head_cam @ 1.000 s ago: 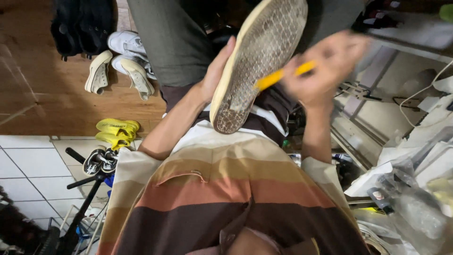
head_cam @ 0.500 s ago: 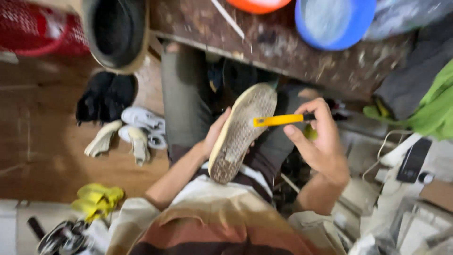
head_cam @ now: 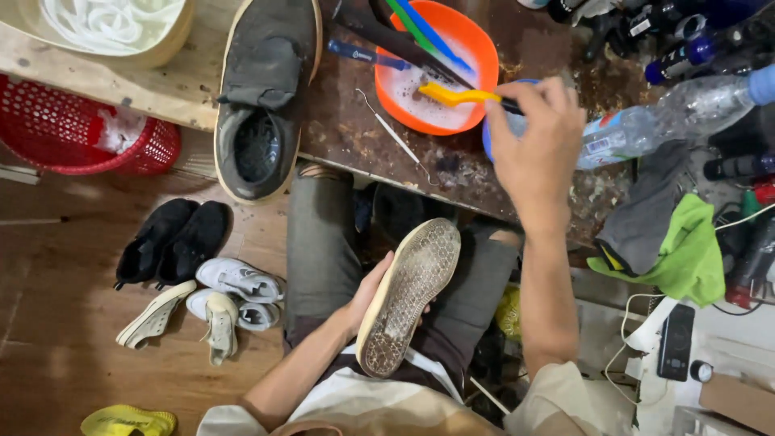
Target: Cleaning the sole of a shoe using a brush and soapy water at a workbench.
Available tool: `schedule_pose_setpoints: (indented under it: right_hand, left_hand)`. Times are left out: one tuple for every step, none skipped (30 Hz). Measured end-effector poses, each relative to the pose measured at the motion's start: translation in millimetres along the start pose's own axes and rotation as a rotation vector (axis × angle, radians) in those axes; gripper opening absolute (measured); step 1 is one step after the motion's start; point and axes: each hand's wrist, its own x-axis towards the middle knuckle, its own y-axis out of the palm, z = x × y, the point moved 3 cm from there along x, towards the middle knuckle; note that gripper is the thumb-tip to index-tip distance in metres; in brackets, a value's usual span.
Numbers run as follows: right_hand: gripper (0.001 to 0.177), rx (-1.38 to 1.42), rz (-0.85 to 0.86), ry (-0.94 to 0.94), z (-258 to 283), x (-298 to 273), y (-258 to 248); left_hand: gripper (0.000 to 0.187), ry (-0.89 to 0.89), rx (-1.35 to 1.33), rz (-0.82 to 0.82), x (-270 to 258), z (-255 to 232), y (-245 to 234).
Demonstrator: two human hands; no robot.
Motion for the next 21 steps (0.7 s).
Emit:
schedule_pose_setpoints:
  right_hand:
    - [0.013,-0.113,0.043,-0.011,2,3,8]
    - [0.013,-0.115,0.044,-0.012,1,4,7]
    - [0.014,-0.097,0.086,-0.004,0,5,8]
    - [0.016,-0.079,0.129,0.004,-1,6,8]
    - [0.016,-0.081,0.131,0.004,-2,6,11]
    - [0.014,-0.111,0.102,0.006,-4,6,13]
    - [0.013,-0.139,0.069,0.008,-5,7,15]
    - [0.013,-0.140,0.066,0.009,-4,7,14]
    - [0.012,-0.099,0.129,-0.001,-3,7,16]
    - [0.012,-0.057,0.191,-0.011,-1,7,17]
    - [0.012,-0.057,0.190,-0.011,-3,8,18]
    - [0.013,-0.122,0.142,-0.025,-5,9,18]
    - [0.014,-0.185,0.095,-0.037,-6,9,18]
    - [0.014,-0.184,0.094,-0.035,-5,10,19]
    - [0.013,-0.131,0.132,-0.024,-4,11,21]
    - [0.012,-0.076,0.171,-0.014,-3,12,24]
    - [0.012,-0.075,0.168,-0.012,-2,10,21]
    - [0.012,-0.112,0.134,-0.043,-1,9,17]
    - [0.012,-0.150,0.102,-0.074,0,7,14]
    - [0.012,-0.150,0.100,-0.072,4,5,8]
    - [0.011,-0.131,-0.029,-0.083,9,2,-2]
  left_hand:
    - [0.090,-0.097,0.063,0.078,-4,-3,5]
    - [0.090,-0.097,0.062,0.080,-4,-4,6]
    - [0.090,-0.088,0.054,0.096,-5,-4,7]
    - [0.089,-0.079,0.045,0.112,-5,-4,8]
    - [0.089,-0.081,0.043,0.114,-5,-4,8]
    - [0.089,-0.080,0.038,0.111,-4,-4,8]
    - [0.089,-0.078,0.037,0.107,-4,-5,8]
    - [0.089,-0.079,0.040,0.107,-3,-5,7]
    - [0.088,-0.081,0.027,0.120,-3,-5,7]
    - [0.088,-0.083,0.014,0.133,-3,-5,7]
    - [0.088,-0.083,0.016,0.133,-2,-4,7]
    - [0.086,-0.062,0.021,0.141,-1,-5,7]
    - [0.085,-0.042,0.027,0.147,0,-5,7]
    - [0.085,-0.043,0.028,0.145,-1,-4,8]
    - [0.086,-0.045,0.041,0.144,-2,-5,10]
    - [0.087,-0.048,0.055,0.143,-3,-6,11]
    - [0.087,-0.048,0.058,0.141,-3,-5,11]
    - [0.088,-0.058,0.044,0.132,-4,-5,10]
    - [0.088,-0.068,0.030,0.124,-3,-5,9]
    - [0.088,-0.069,0.032,0.123,-2,-6,9]
    - [0.088,-0.058,0.027,0.123,-1,-7,7]
